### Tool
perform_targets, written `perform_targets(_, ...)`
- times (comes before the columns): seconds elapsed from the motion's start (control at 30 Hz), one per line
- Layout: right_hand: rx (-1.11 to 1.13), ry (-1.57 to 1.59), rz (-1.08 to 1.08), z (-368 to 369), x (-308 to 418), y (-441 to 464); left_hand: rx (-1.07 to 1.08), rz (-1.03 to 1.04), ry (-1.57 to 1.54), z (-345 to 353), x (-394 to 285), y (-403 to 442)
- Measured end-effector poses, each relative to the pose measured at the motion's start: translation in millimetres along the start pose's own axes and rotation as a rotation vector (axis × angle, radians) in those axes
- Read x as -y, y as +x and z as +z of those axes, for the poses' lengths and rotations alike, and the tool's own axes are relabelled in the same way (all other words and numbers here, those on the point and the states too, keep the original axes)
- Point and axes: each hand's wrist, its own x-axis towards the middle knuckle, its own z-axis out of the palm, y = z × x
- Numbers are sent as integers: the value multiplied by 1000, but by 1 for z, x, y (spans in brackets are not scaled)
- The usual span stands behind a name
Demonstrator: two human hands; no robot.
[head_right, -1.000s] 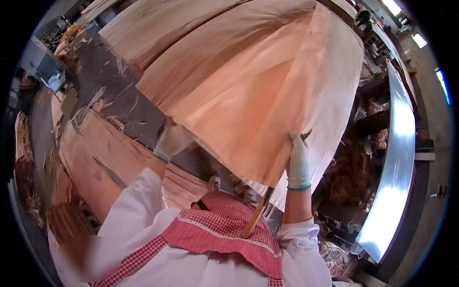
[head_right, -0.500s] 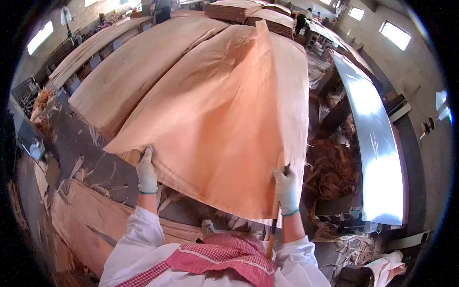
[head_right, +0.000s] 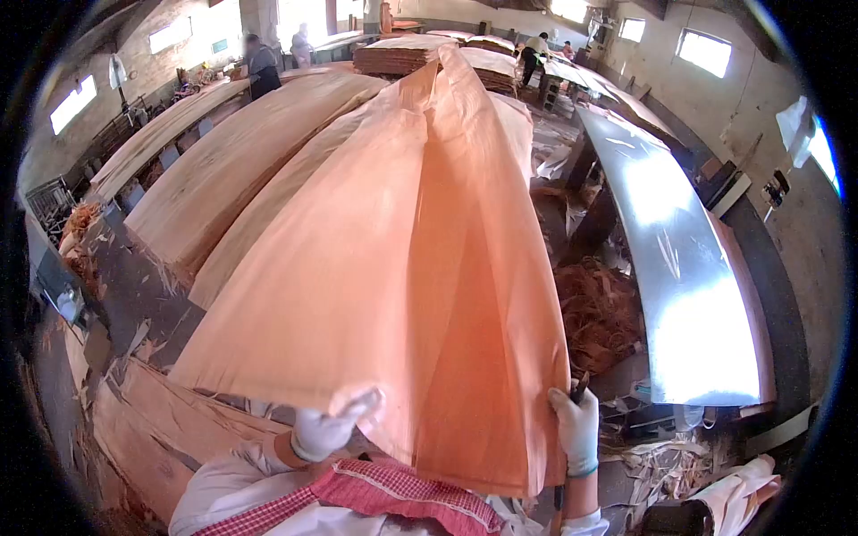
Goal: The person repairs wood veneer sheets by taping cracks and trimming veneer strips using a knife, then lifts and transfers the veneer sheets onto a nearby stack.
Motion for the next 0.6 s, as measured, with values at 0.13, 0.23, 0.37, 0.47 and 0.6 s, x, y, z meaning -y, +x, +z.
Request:
perform_targets(0.13,0,30,-15,-94,-24,-28,294,159,10,104,-4,-25)
perform_targets(0.23,13,-2,-5,-157,-23,-40,392,223,-12,177,0,-31)
perform_targets(0.37,-63,-7,-9,-231,-36,-36,458,268,-36,267,14,-28)
perform_targets(0.47,-138,-4,-31,-276,-42,-23,489,285,-54,328,35,-22)
perform_targets(0.6,-176,-94,-24,-354,-67,14,502,303,-63,403,72,-7)
